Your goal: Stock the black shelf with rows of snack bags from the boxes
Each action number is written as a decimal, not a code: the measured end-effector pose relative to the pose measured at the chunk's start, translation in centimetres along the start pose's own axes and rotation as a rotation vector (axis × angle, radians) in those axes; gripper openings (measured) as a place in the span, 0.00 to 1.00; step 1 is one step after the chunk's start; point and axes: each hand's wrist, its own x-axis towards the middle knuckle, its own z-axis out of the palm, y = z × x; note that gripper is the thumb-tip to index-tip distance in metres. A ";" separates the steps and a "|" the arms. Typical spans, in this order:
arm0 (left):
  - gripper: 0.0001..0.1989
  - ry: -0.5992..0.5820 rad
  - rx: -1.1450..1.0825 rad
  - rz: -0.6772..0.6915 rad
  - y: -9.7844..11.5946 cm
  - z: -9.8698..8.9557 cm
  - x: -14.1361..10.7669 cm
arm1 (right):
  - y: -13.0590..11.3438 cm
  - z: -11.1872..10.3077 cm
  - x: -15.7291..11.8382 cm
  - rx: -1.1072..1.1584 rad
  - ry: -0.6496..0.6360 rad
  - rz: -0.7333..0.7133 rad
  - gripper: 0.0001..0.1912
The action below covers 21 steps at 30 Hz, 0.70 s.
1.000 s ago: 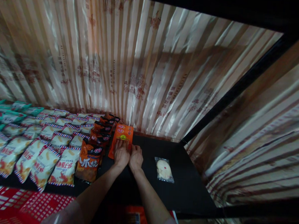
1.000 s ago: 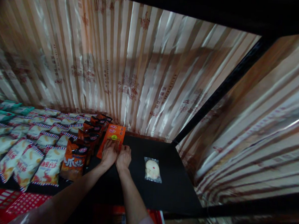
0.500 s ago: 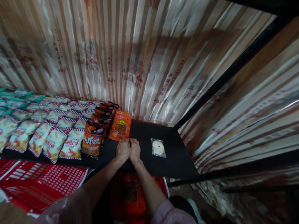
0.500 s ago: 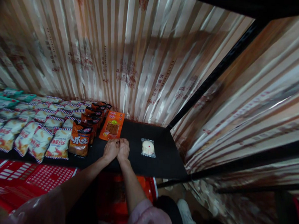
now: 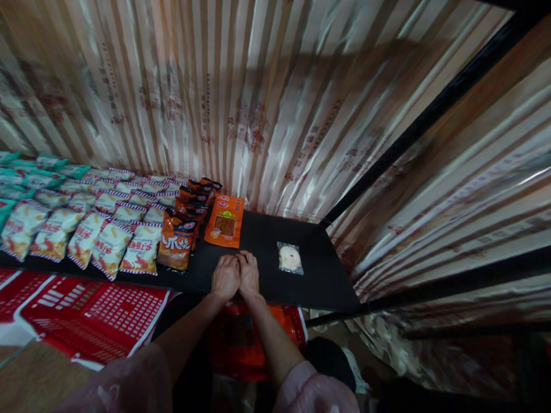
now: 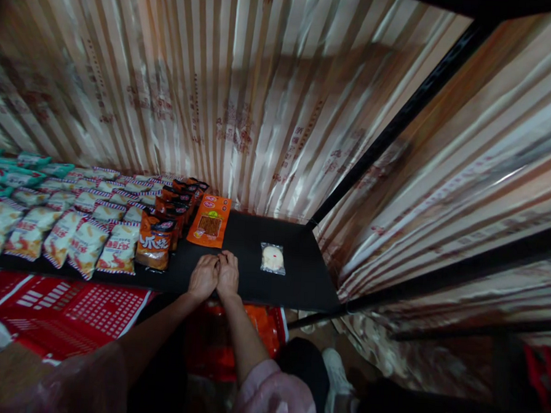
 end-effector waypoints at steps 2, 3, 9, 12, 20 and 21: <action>0.17 0.010 -0.005 0.025 -0.3 0.2 -0.4 | 0.0 0.1 -0.2 -0.010 0.007 -0.017 0.18; 0.18 0.014 -0.008 0.034 -0.4 0.2 -0.6 | 0.0 0.1 -0.3 -0.014 0.010 -0.023 0.18; 0.17 0.039 -0.021 0.034 -0.4 0.3 -1.0 | 0.1 0.1 -0.7 -0.021 0.012 -0.034 0.19; 0.16 0.055 -0.029 0.019 -0.2 0.1 -1.4 | 0.2 0.0 -1.1 -0.008 0.012 -0.036 0.19; 0.16 0.077 -0.048 0.003 0.4 -0.4 -3.1 | -0.1 -0.3 -2.8 0.028 0.013 0.005 0.19; 0.16 0.080 -0.051 0.002 0.5 -0.4 -3.4 | -0.1 -0.4 -3.1 0.032 0.015 0.008 0.19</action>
